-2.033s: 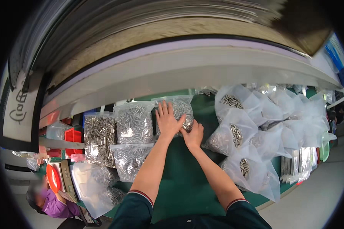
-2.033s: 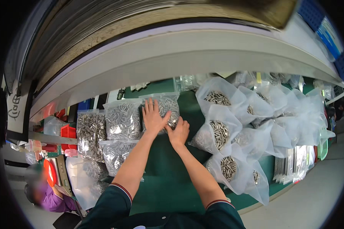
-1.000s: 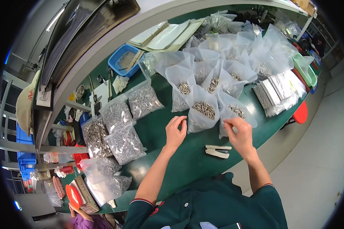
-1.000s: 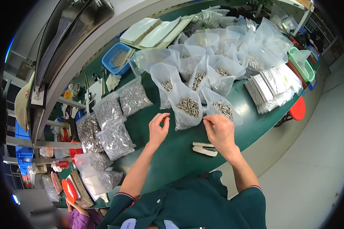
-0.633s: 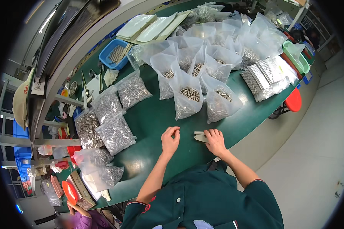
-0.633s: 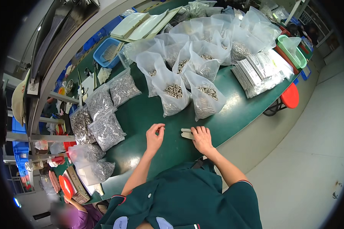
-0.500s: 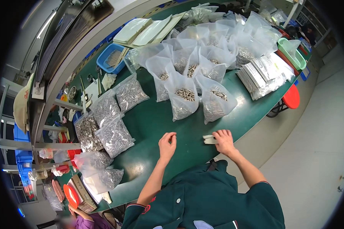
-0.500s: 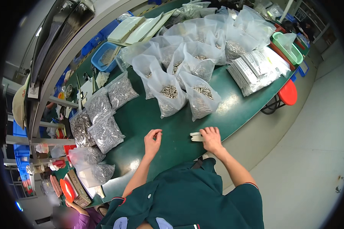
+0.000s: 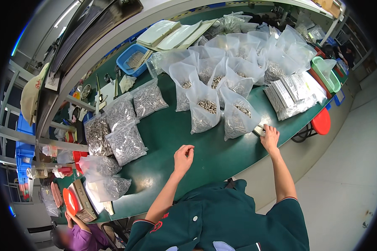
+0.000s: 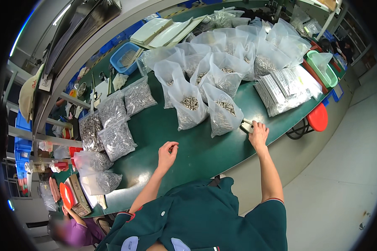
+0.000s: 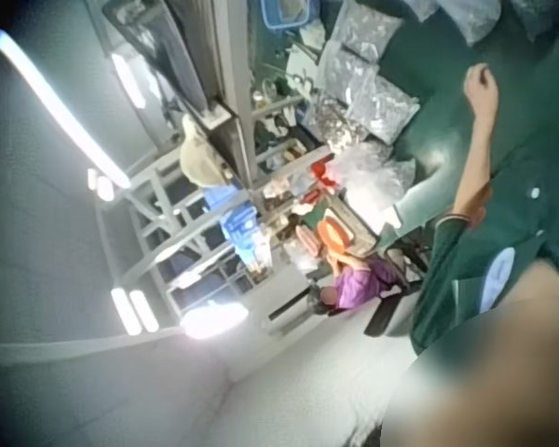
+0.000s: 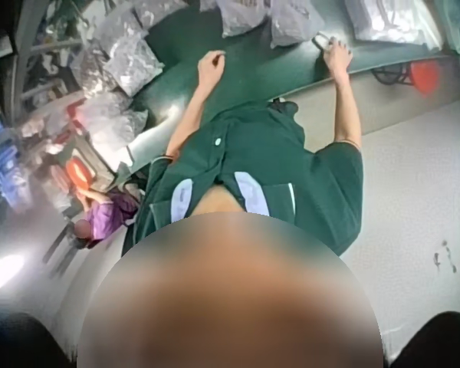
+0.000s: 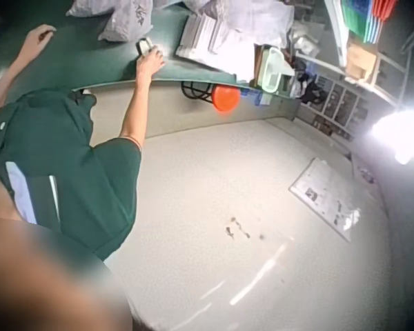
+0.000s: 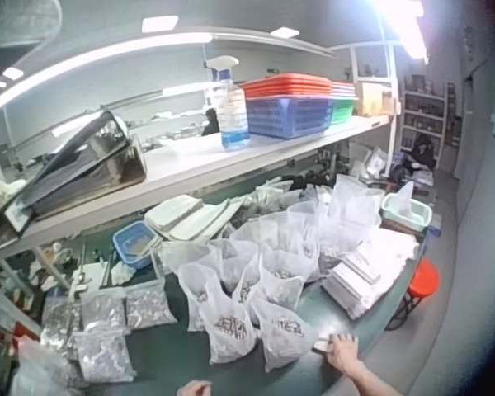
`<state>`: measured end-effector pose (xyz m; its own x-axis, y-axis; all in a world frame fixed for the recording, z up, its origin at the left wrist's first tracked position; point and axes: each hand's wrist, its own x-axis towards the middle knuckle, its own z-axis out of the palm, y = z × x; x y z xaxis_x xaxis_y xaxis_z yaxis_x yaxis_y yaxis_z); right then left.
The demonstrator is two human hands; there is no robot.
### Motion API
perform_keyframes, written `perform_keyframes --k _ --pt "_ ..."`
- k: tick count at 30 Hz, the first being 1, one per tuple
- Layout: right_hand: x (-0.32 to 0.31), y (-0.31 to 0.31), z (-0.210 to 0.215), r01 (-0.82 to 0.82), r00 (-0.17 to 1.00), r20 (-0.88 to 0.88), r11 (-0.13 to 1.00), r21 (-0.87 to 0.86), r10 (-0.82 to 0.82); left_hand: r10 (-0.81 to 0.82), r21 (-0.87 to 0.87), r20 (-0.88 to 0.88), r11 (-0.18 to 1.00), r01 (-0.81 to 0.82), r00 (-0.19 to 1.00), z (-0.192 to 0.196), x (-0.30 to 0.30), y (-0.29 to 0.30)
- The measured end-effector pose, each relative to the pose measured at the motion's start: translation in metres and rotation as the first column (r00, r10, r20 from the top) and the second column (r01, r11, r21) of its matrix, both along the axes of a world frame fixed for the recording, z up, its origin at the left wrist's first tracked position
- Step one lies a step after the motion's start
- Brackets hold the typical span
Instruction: Bagging and stapling small metal hardware components at a workbench.
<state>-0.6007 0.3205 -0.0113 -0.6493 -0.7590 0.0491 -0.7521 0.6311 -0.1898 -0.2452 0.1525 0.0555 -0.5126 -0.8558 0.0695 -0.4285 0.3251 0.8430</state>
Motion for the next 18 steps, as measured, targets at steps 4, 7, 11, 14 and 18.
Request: perform_keyframes --k 4,7,11,14,18 --pt "0.005 -0.015 0.037 0.053 0.997 -0.041 0.983 -0.176 -0.061 0.038 0.000 -0.005 0.999 -0.038 0.999 -0.003 0.008 -0.003" --pt "0.019 -0.041 0.120 0.051 0.999 0.032 0.860 -0.508 -0.040 0.055 -0.049 -0.041 0.997 -0.057 0.998 0.003 0.008 -0.006" --pt "0.076 -0.096 0.204 -0.202 0.894 0.128 0.642 -0.740 0.429 -0.025 -0.157 -0.023 0.987 0.021 0.999 0.051 -0.019 -0.029" --pt "0.081 -0.143 0.212 -0.529 0.791 -0.113 0.580 -0.620 0.601 -0.083 -0.319 0.152 0.939 0.128 0.985 0.097 -0.041 -0.062" --pt "0.068 -0.195 0.189 -0.744 0.665 -0.227 0.655 -0.129 0.711 -0.156 -0.486 0.441 0.786 0.382 0.884 0.118 -0.065 -0.102"
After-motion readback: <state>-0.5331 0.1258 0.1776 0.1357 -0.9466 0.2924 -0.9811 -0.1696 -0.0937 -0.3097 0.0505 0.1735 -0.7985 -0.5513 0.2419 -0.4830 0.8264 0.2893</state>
